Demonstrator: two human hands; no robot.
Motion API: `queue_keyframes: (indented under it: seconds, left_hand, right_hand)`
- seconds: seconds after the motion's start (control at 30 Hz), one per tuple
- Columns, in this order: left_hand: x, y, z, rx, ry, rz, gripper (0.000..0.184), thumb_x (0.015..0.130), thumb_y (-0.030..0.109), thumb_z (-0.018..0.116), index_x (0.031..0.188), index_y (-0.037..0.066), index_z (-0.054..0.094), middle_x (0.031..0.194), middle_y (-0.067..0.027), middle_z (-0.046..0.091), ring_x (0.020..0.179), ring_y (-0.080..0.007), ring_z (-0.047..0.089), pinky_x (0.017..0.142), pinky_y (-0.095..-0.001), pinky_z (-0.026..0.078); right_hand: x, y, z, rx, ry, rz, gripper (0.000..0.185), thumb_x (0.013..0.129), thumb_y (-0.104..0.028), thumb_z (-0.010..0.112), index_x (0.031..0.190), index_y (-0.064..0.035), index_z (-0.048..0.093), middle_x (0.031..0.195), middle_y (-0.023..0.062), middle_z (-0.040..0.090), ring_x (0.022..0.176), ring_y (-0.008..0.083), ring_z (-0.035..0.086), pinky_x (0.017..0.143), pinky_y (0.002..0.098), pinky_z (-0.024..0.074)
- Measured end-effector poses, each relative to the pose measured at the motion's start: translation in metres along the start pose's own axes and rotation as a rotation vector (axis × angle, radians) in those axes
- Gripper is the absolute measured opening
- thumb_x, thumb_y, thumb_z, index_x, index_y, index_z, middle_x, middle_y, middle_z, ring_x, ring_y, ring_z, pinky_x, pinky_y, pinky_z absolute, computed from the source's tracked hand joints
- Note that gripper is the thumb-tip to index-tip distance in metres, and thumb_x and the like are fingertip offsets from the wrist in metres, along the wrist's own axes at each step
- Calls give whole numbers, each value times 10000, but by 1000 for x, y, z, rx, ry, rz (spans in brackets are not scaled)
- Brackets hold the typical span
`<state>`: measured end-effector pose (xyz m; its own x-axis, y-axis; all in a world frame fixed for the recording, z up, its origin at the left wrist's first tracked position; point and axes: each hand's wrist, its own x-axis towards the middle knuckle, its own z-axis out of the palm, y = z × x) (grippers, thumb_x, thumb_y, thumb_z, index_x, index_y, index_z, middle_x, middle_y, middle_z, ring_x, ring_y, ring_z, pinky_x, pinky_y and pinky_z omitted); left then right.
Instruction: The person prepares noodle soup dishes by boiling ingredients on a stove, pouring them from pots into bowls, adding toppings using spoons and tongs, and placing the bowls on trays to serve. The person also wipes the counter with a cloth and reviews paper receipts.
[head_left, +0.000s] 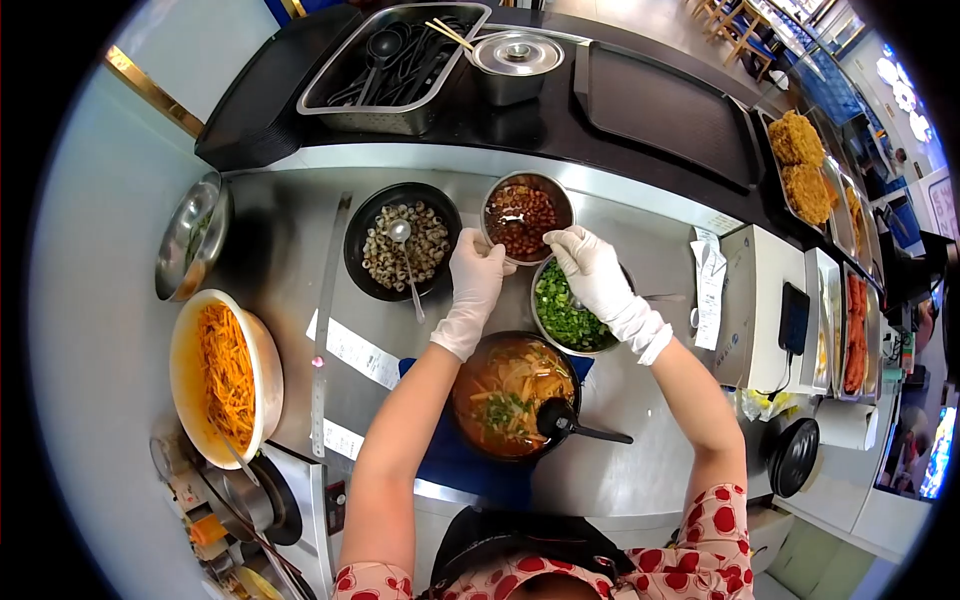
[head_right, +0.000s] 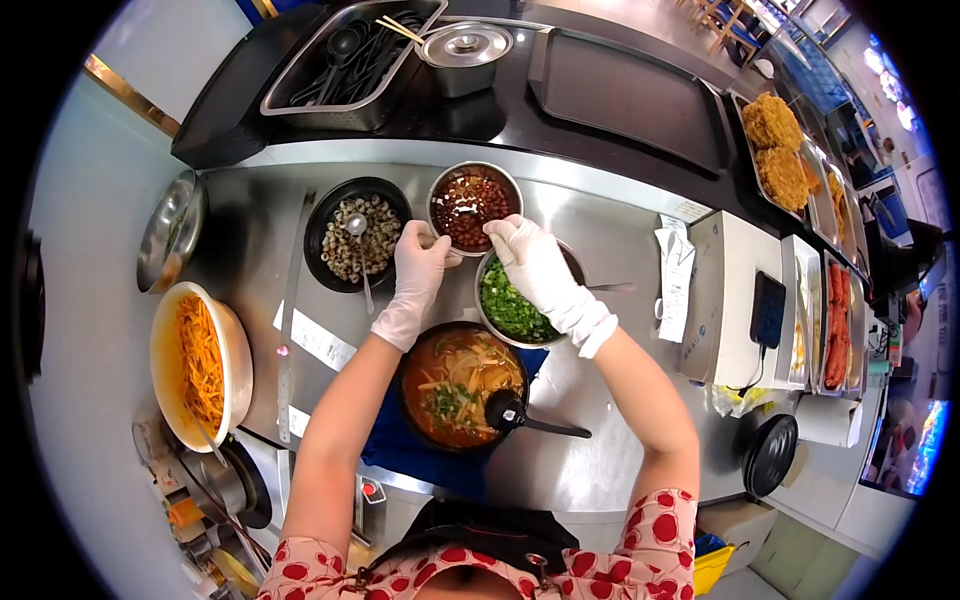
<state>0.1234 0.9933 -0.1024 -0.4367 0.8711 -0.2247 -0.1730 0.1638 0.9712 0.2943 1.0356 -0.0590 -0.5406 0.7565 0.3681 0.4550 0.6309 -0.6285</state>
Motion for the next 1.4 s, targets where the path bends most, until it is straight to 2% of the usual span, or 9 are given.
queue_keyframes:
  seconds: [0.17,0.37,0.57,0.67,0.77,1.07,1.23,1.33,1.4]
  left_hand:
    - [-2,2,-3,-28,-12,-34,121,869,-23,555,940,-24,456,826,-116,569,636,-183,637,545,-270,579]
    - [0,2,-13,-98,0,-120,133,890,3,562,961,-37,456,841,-129,575,657,-195,643,552,-278,582]
    - [-8,8,-26,7,-26,-149,134,924,97,557,886,-15,495,792,-105,604,665,-178,651,539,-254,547]
    - [-19,20,-41,133,-28,-112,312,924,81,553,1174,-81,466,851,-149,617,553,-172,616,473,-247,504]
    - [-24,3,-66,247,29,111,323,927,92,540,1201,-62,466,850,-131,623,532,-124,570,446,-226,438]
    - [-73,42,-124,98,139,111,291,908,72,557,1177,-17,492,871,-104,633,530,-85,548,459,-206,426]
    - [-82,33,-145,115,170,70,280,912,69,539,1174,-20,495,871,-86,634,534,-82,541,456,-202,412]
    - [-87,33,-150,179,191,79,257,935,93,528,1160,-28,505,870,-66,647,574,-74,547,508,-195,421]
    - [-84,25,-156,147,221,85,244,920,80,542,1141,-20,520,840,-61,629,559,-77,541,499,-198,418]
  right_hand:
    - [7,4,10,671,114,685,148,953,-98,532,997,-14,646,722,24,604,623,69,546,579,210,455]
    - [7,17,7,768,239,721,131,955,-99,530,953,-20,634,684,1,597,537,56,514,487,189,410]
    - [5,5,-9,781,263,654,138,953,-113,550,966,-2,631,697,9,606,557,56,520,504,183,414]
    - [-1,-15,-29,769,273,621,150,956,-114,552,969,14,630,725,16,617,568,55,519,522,182,416]
    - [-18,-44,-54,767,246,584,161,954,-102,552,1005,25,636,740,20,624,597,56,527,556,182,427]
    - [-135,-114,-80,758,-12,535,168,950,-90,554,1047,35,613,907,80,644,723,94,567,661,217,481]
    - [-167,-126,-72,-49,-356,-362,252,748,-27,623,1000,-21,624,847,96,609,739,275,590,669,359,510]
    - [-150,-122,-75,-102,-220,-400,253,744,-23,621,998,-22,620,851,100,610,748,260,589,653,366,498]
    - [-120,-123,-73,-189,35,-269,121,843,0,580,949,-12,636,830,124,611,748,265,602,652,344,501]
